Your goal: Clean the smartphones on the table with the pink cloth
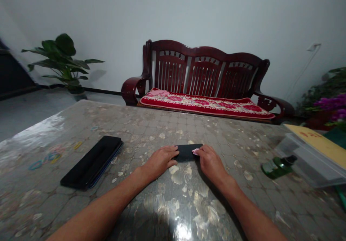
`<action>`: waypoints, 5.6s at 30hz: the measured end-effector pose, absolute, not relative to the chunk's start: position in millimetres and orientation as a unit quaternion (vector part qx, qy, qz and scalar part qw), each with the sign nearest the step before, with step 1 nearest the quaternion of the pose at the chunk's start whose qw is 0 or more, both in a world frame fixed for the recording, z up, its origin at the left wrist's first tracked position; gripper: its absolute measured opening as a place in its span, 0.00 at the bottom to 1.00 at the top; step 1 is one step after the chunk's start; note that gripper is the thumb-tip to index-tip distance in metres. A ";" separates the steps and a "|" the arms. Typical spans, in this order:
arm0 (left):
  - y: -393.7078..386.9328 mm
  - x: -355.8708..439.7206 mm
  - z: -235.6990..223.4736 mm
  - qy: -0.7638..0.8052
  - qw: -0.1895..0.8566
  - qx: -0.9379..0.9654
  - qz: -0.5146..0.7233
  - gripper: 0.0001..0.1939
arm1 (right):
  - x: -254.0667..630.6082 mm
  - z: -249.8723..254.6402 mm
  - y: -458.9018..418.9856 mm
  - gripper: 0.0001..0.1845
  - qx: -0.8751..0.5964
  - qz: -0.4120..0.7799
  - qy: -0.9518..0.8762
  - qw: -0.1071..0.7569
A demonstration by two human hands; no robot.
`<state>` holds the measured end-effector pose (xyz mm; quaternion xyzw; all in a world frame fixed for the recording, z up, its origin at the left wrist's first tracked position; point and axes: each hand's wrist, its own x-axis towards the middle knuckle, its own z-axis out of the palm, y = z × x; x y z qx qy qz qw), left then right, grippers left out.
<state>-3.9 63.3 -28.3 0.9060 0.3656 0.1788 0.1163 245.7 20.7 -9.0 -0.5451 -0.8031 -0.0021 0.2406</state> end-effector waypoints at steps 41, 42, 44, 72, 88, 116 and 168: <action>63.8 -4.5 -25.2 0.363 0.121 0.909 0.166 0.19 | 215.2 -3.4 9.4 0.17 -0.475 -0.006 -0.859 0.192; 64.0 -4.6 -25.0 0.362 0.124 0.909 0.168 0.19 | 221.8 -3.1 10.6 0.17 -0.491 -0.004 -0.850 0.191; 64.2 -4.6 -24.3 0.358 0.125 0.909 0.171 0.18 | 234.0 -2.8 12.7 0.18 -0.527 -0.005 -0.828 0.190; 54.3 7.0 -11.0 0.344 0.013 0.932 0.116 0.17 | 261.9 1.4 30.1 0.20 -0.540 0.017 -0.780 0.315; 67.9 10.0 -3.6 0.417 0.055 0.900 0.116 0.14 | 238.9 -0.5 32.2 0.19 -0.486 -0.057 -0.779 0.392; 71.9 11.0 16.1 0.471 0.125 0.868 0.097 0.17 | 274.8 -4.5 66.4 0.19 -0.569 -0.021 -0.698 0.434; 84.6 32.9 -2.0 0.412 0.186 0.884 0.118 0.42 | 287.8 -37.6 65.6 0.14 -0.542 0.121 -0.619 0.555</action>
